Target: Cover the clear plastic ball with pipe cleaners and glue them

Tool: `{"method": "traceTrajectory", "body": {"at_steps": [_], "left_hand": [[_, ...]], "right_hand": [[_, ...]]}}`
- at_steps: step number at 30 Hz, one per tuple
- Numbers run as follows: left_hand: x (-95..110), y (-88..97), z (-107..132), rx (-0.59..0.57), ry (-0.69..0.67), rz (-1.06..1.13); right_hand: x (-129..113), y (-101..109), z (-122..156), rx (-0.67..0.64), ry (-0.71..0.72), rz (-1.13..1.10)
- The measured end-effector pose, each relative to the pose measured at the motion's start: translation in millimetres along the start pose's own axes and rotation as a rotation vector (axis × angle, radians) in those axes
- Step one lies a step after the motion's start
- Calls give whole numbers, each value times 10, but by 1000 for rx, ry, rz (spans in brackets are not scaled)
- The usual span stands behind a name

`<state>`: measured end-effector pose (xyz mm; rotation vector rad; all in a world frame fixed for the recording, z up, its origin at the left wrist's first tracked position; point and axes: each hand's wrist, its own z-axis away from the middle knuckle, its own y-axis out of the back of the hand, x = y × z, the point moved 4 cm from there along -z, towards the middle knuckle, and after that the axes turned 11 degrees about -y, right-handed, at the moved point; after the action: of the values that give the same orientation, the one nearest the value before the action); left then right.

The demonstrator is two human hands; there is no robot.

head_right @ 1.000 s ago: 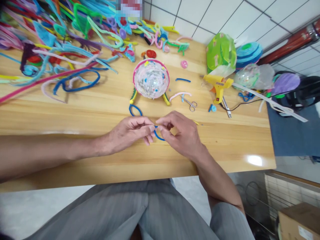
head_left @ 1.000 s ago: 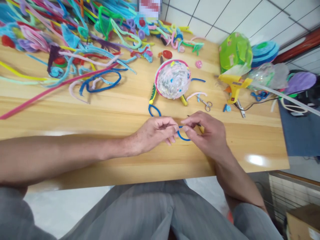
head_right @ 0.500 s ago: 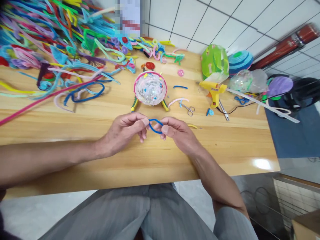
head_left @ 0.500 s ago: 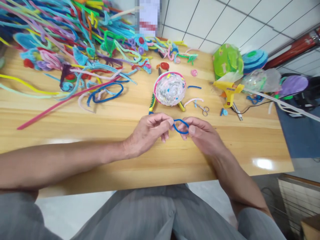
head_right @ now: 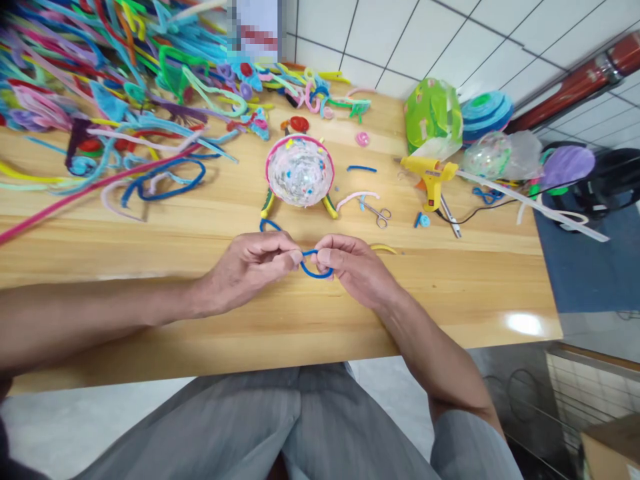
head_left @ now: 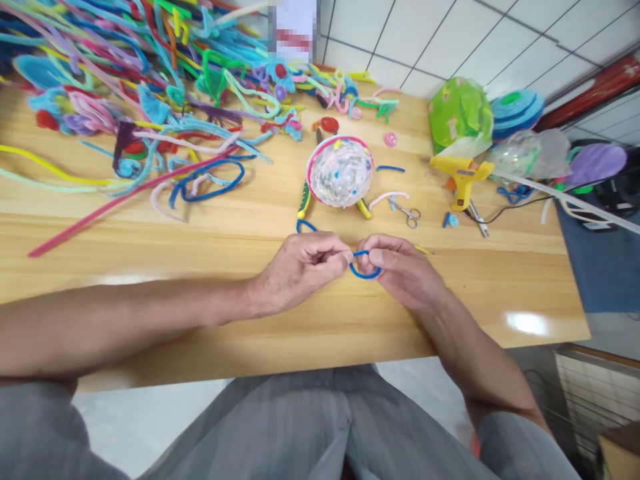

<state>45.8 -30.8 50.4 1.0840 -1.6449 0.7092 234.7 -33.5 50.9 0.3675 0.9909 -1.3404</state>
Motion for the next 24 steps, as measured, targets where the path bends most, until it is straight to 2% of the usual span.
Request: {"method": "traceTrajectory", "body": {"at_steps": [5, 11, 19, 21, 24], "left_hand": [[15, 0, 6, -9, -39, -3], [5, -14, 3, -53, -80, -19], [38, -51, 19, -141, -172, -154], [41, -56, 20, -151, -168, -146], [16, -41, 10, -129, -89, -83]], "right_hand": [[31, 8, -6, -5, -21, -8], [42, -32, -27, -68, -59, 31], [20, -26, -32, -83, -103, 228], [7, -10, -21, -72, -107, 275], [-34, 12, 5, -30, -49, 286]]}}
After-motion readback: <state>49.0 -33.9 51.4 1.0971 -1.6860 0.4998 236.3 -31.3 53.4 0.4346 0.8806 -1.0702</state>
